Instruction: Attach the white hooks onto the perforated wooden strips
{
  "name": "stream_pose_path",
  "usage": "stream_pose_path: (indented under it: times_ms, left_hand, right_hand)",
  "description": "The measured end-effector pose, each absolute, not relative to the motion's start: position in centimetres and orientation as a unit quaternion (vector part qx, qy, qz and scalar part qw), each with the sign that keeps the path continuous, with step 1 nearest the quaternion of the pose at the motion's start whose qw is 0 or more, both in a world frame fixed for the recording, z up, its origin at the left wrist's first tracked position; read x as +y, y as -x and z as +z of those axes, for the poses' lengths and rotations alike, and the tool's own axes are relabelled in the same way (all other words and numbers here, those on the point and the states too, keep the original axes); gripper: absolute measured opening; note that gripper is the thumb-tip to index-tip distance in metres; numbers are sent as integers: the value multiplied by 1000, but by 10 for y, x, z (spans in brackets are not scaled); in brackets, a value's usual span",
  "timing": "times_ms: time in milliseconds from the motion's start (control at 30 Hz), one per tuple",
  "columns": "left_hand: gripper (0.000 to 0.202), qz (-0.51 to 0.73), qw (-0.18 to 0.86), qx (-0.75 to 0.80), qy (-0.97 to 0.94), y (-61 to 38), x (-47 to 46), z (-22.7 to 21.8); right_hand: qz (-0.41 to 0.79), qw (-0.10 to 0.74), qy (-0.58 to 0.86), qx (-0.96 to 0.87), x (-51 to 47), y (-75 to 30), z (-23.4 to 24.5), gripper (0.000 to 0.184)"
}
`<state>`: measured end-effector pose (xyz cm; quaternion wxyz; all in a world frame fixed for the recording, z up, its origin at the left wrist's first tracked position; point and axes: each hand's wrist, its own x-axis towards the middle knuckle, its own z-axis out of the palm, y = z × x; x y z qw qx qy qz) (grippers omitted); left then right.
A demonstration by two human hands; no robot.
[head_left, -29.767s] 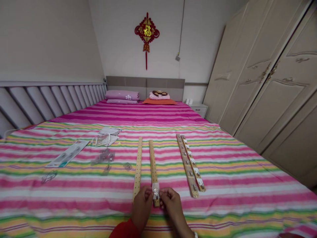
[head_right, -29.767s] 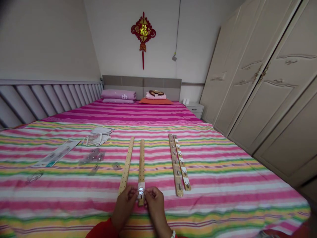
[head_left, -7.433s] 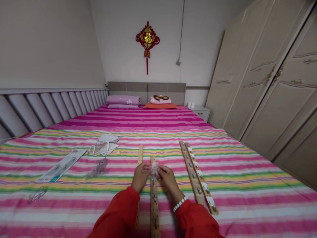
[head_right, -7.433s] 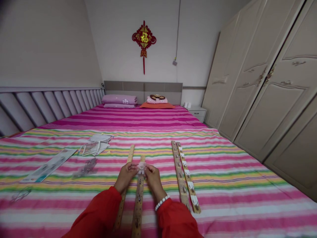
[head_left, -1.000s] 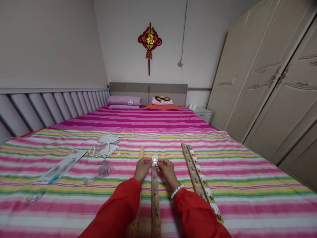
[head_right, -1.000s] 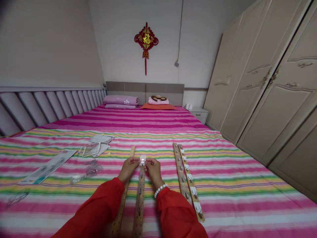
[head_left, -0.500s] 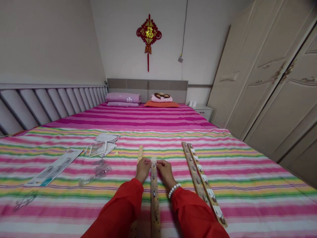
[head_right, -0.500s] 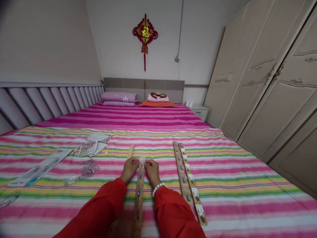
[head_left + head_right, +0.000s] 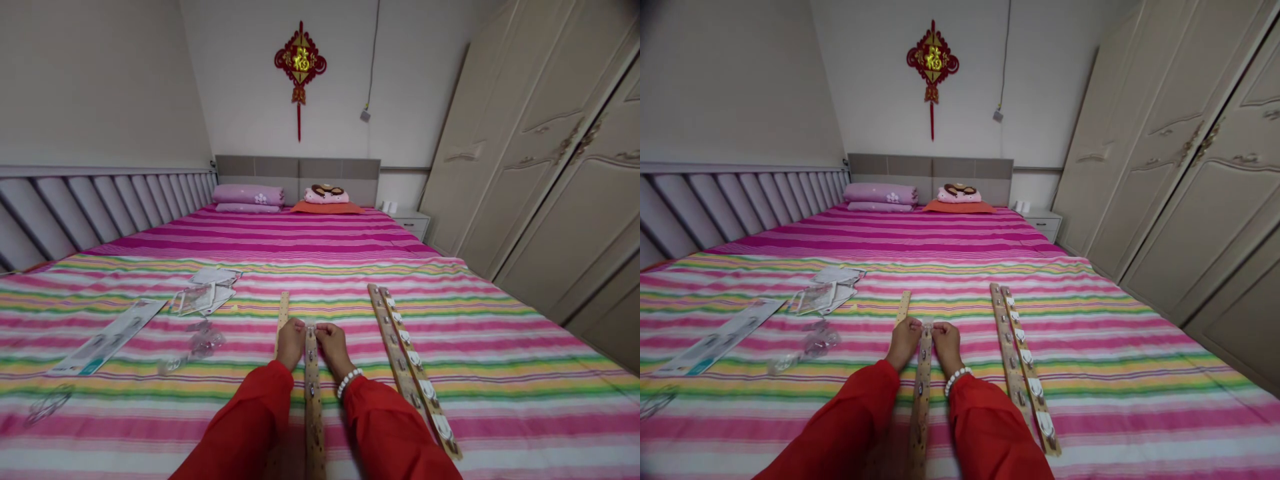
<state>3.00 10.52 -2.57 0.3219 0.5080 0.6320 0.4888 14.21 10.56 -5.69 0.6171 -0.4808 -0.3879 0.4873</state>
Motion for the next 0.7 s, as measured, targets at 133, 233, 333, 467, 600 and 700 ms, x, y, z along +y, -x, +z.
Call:
stream_pose_path:
  times_ms: [133,233,333,467,600,700]
  left_hand:
    - [14,483,320,621,-528,-31,102,-27]
    - [19,476,323,603,-553,-30,100,-25]
    - [19,462,330,580,-584,-28,100,-23]
    - [18,428,340,553,-628,-25,102,-24]
    - [17,393,331,556,-653,-25,107,-28]
    - [19,357,320,566,-671,-24,112,-30]
  right_hand:
    - [461,608,497,-414,107,-143,-63,16]
    - [428,599,512,-443,107,-144,-65,24]
    - [392,581,524,-484,105,-145,-64,27]
    - [348,537,536,-551,102,-145,-61,25]
    - [317,484,552,-600,102,-144,-61,30]
    - [306,451,564,-621,104,-143,-64,31]
